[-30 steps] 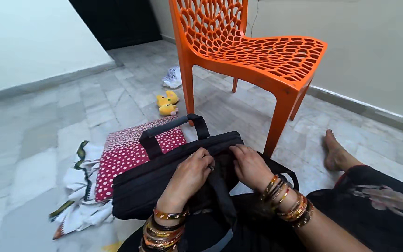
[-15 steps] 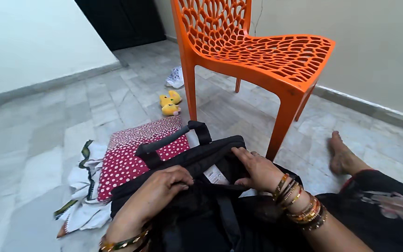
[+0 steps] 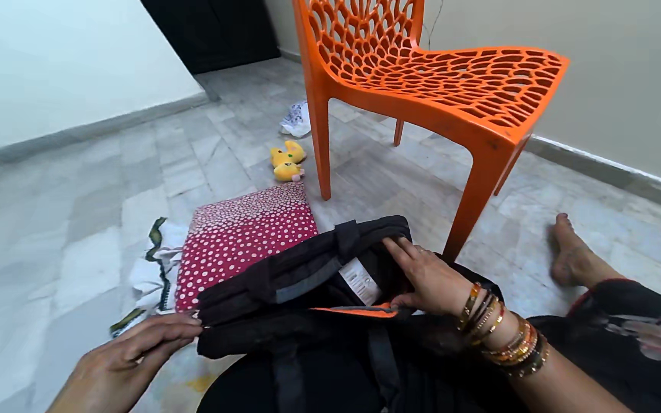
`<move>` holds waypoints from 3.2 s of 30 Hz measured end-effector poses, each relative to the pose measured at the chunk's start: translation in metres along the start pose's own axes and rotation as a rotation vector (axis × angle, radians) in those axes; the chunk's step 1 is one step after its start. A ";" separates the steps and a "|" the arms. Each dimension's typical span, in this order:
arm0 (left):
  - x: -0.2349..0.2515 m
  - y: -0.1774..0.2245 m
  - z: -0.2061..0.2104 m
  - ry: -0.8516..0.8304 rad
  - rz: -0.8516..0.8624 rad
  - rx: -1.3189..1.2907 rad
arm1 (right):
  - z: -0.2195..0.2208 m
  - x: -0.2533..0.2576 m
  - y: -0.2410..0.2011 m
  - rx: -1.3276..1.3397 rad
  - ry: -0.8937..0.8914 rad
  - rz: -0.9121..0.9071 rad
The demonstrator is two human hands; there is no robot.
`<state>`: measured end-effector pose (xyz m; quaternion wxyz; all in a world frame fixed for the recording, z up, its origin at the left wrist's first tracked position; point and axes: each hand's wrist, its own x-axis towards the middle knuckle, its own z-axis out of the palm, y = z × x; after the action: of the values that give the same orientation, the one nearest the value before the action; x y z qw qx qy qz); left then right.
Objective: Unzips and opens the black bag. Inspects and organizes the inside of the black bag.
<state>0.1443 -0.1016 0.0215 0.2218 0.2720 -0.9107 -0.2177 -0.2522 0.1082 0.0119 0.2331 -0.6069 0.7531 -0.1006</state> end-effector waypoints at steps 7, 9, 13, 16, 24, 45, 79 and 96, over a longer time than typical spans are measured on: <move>-0.013 -0.026 0.008 0.110 -0.168 0.086 | 0.012 -0.004 -0.024 0.018 0.109 0.033; -0.009 -0.030 0.013 0.119 -0.221 0.118 | 0.017 -0.004 -0.029 0.033 0.117 0.050; 0.001 -0.055 0.039 0.086 -0.380 0.115 | 0.021 -0.003 -0.034 0.022 0.084 0.052; 0.006 -0.053 0.053 0.123 -0.375 0.207 | 0.023 -0.001 -0.036 0.029 0.067 0.054; 0.028 0.072 0.058 0.041 0.210 0.204 | 0.031 0.006 -0.035 0.042 0.093 0.083; 0.152 0.028 0.071 0.005 -0.142 -0.068 | 0.096 -0.037 -0.037 -0.357 0.058 -0.758; 0.079 0.025 0.080 -0.215 -0.376 0.134 | 0.028 0.084 -0.111 -0.413 -0.086 -0.378; 0.090 0.026 0.088 -0.215 -0.356 0.201 | 0.079 -0.019 -0.072 -0.452 0.243 -0.832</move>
<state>0.0201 -0.1113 -0.0102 0.0533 0.4245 -0.8838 -0.1892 -0.1496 0.1197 -0.0217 -0.0541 -0.8756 0.4716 -0.0892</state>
